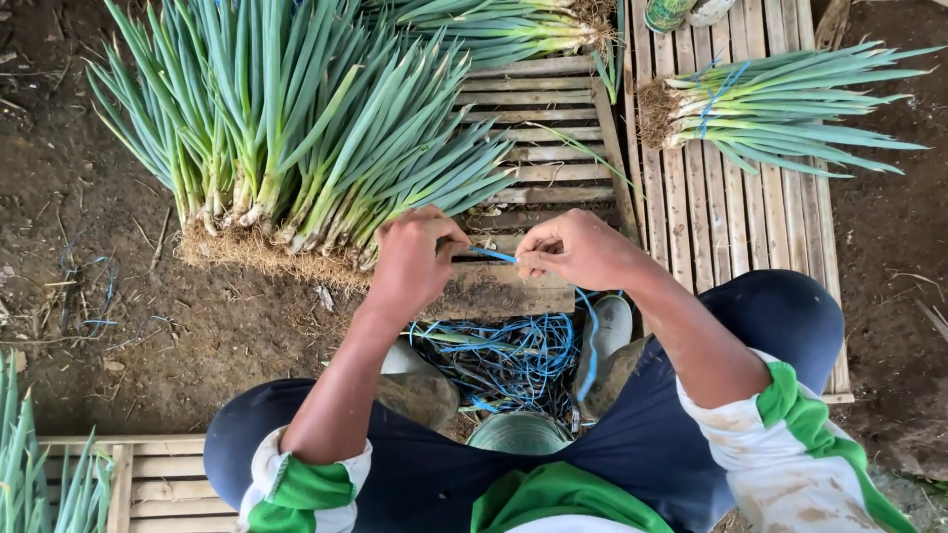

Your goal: The person gathers bunches of green onions from a pile on a wooden pallet and ties them together using blue plastic ties. The person then places the tied bundles onto the pallet.

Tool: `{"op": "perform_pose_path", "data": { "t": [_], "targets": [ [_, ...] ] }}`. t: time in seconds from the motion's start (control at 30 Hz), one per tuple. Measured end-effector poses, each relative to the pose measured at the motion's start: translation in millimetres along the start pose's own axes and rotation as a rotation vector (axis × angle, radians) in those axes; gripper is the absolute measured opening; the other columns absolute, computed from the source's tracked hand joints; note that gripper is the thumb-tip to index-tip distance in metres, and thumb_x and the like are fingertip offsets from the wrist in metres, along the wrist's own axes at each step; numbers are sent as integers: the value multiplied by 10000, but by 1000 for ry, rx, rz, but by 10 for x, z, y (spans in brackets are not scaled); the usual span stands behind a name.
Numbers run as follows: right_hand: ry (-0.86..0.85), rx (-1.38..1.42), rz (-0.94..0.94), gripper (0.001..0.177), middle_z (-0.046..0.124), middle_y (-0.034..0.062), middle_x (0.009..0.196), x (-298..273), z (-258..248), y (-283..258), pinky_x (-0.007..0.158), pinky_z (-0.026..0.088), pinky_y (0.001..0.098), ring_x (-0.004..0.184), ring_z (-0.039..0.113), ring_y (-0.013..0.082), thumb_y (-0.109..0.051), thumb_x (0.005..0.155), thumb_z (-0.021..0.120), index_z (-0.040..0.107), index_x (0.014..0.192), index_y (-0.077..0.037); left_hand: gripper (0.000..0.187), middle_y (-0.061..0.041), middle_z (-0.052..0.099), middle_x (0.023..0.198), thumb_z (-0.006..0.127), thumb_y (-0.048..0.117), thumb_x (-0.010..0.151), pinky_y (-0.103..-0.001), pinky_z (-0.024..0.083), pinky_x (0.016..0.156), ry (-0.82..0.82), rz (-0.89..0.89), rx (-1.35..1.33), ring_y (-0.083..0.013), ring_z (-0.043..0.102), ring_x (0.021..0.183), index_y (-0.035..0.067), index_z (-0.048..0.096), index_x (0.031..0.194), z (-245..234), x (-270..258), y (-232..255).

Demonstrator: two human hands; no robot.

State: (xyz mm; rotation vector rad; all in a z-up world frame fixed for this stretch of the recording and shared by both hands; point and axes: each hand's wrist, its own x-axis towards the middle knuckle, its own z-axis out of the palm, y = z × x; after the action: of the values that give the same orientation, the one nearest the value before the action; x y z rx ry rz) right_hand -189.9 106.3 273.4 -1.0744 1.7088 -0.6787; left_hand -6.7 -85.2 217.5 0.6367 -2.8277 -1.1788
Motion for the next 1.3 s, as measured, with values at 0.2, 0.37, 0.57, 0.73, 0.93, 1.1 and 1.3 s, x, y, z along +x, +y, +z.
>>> {"op": "perform_pose_path", "data": {
  "t": [0.2,0.37,0.57,0.73,0.93,1.1,1.3],
  "targets": [
    [-5,0,24,248,800,231,1024,6,-12,-5,915,662,465,1010,801,337,-131,1087,596,762,1080,54,99,4,703,965,772,78,978,-697,354,1120,67,-20,29,-246,719,974,165,818,985,-79,26,-97],
    [12,-19,37,262,787,237,1080,-63,-65,-168,948,649,503,1076,782,358,-145,1089,579,741,1128,58,124,-29,722,948,738,93,1013,-671,362,1096,193,-79,169,-268,709,986,164,827,967,-155,44,-148],
    [44,-19,44,277,756,260,1153,-60,-69,-82,983,607,601,1167,735,424,-172,1092,568,716,1177,46,113,-36,715,942,733,125,1032,-685,348,1104,296,-122,302,-268,698,990,173,825,987,-280,19,-237],
    [52,-60,-10,283,716,293,1180,-51,-61,5,982,581,656,1192,696,482,-172,1097,556,676,1203,61,65,-17,672,932,778,147,995,-680,341,1087,414,-107,381,-237,672,947,183,828,975,-356,-1,-344],
    [67,-104,-29,220,703,205,1175,-135,-101,55,1030,571,610,1280,643,455,-167,1085,588,703,1133,14,95,-8,658,929,760,141,1042,-629,388,1073,498,-164,461,-217,676,919,199,824,1000,-469,-53,-494],
    [83,-79,41,230,714,109,1189,-117,-145,210,1069,554,497,1282,655,312,-229,1075,631,740,1129,-34,86,17,634,936,788,156,1002,-625,381,1072,529,-193,448,-204,681,883,227,822,969,-473,-90,-595],
    [151,-36,83,245,739,185,1133,-82,-200,322,1010,571,514,1156,712,338,-173,1073,616,743,1160,18,158,-15,660,936,743,86,1049,-626,393,1065,579,-291,530,-203,686,866,200,824,976,-575,-47,-601]
  ]
}}
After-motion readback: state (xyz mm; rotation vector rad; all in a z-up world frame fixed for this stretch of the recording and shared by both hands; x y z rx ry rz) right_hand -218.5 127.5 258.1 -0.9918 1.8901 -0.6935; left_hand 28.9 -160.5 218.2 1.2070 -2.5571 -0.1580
